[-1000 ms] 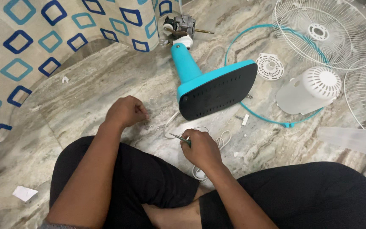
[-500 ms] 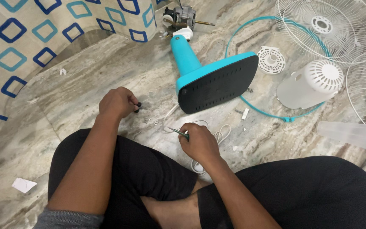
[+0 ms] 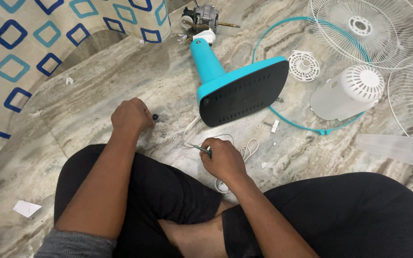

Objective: The person sits on the floor and uses a screwdriver to fasten screws into the base of a teal and black fan. The person repeatedly picks up screws and inserts them into the base, tightening them with the screwdriver.

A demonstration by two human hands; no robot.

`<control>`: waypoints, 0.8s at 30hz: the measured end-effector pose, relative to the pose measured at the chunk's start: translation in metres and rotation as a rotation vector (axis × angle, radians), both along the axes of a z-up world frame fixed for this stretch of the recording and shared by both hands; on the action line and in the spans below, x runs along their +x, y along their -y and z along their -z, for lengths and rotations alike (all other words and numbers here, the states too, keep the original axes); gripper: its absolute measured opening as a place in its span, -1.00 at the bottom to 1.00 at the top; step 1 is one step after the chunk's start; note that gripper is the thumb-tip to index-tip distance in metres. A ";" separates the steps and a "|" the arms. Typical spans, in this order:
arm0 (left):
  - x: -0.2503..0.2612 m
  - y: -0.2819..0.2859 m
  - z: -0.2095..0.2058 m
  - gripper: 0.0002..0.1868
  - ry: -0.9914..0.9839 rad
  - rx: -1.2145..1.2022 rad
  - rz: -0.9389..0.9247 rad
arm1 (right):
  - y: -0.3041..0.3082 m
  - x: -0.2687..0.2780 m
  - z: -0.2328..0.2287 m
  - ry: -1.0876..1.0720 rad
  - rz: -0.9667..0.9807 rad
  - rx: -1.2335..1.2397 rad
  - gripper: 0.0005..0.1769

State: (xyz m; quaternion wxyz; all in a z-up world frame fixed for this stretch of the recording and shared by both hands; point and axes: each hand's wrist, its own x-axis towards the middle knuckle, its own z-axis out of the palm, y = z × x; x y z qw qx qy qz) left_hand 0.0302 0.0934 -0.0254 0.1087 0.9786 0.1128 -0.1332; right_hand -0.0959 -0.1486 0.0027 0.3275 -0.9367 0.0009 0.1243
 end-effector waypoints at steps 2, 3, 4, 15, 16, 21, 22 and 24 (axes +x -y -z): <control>-0.002 0.000 0.000 -0.85 0.021 -0.042 0.006 | 0.000 0.000 0.000 -0.016 0.001 -0.003 -0.82; -0.002 0.000 -0.001 -0.82 0.032 -0.063 0.009 | 0.000 0.000 0.001 -0.024 0.002 -0.005 -0.81; -0.002 0.001 -0.002 -0.81 0.013 -0.064 0.008 | 0.000 0.000 0.001 -0.014 0.002 -0.002 -0.81; -0.006 0.014 -0.006 -0.76 -0.053 -0.068 0.131 | -0.001 0.001 0.003 -0.068 -0.010 -0.006 -0.79; -0.006 0.014 -0.006 -0.77 -0.049 -0.060 0.152 | -0.001 0.001 0.002 -0.064 -0.009 -0.006 -0.79; -0.008 0.017 -0.006 -0.84 -0.025 -0.008 0.226 | -0.001 0.001 -0.001 -0.089 0.012 -0.018 -0.80; -0.008 0.017 -0.006 -0.85 -0.030 0.001 0.234 | -0.001 0.001 -0.002 -0.071 0.009 -0.014 -0.80; -0.008 0.017 -0.004 -0.86 -0.039 0.019 0.250 | -0.001 0.000 -0.002 -0.034 0.003 -0.005 -0.79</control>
